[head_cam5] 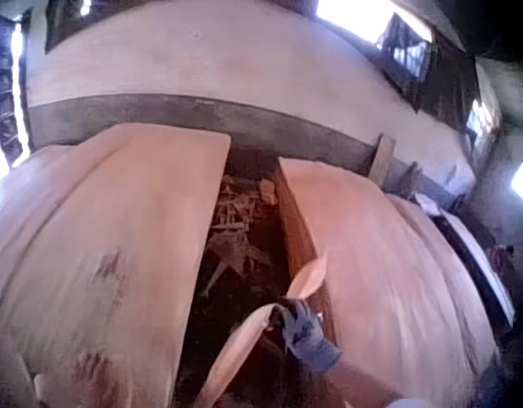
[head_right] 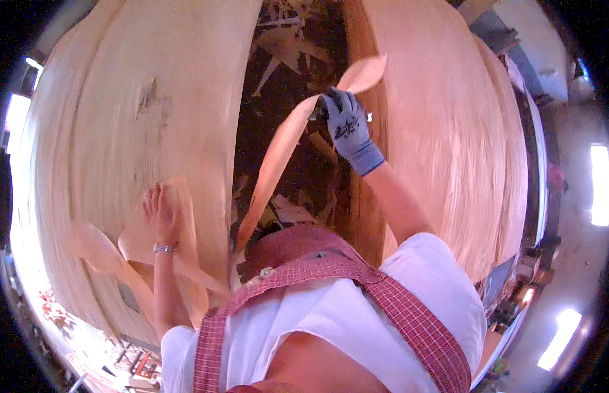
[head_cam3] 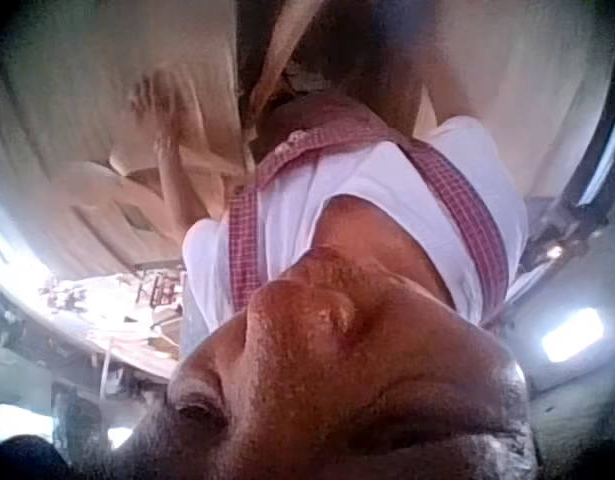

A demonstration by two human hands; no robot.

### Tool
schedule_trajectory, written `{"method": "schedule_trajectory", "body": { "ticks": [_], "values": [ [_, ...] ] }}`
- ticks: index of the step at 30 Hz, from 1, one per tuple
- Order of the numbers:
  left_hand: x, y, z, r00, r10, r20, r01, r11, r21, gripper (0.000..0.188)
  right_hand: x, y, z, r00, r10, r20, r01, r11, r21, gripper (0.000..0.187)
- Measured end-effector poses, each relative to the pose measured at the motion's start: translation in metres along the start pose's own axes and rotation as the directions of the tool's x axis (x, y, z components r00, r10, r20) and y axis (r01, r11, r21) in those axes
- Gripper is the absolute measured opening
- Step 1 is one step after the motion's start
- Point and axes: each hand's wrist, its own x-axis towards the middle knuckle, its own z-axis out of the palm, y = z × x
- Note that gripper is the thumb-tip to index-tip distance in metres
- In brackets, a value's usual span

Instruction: The person tapes thin sheets of wood together by applying strips of tape along the seams of large wood panels.

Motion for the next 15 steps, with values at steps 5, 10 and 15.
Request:
{"method": "schedule_trajectory", "body": {
  "ticks": [5, 10, 15],
  "values": [
    [0.045, 0.135, -0.080, 0.813, 0.151, 0.562, 0.144, 0.884, -0.446, 0.086, 0.081, 0.008, -0.037, 0.977, -0.211, 0.010, 0.205, 0.939, -0.275, 0.037],
    [0.047, 0.234, -0.031, 0.976, -0.174, 0.134, 0.220, 0.753, -0.620, 0.105, 0.160, 0.020, -0.052, 0.939, -0.342, -0.039, 0.316, 0.900, -0.301, 0.037],
    [0.063, 0.226, -0.004, 0.880, -0.323, 0.349, 0.469, 0.469, -0.748, 0.067, 0.244, 0.034, -0.046, 0.879, -0.434, -0.196, 0.379, 0.887, -0.262, 0.038]
  ]
}}
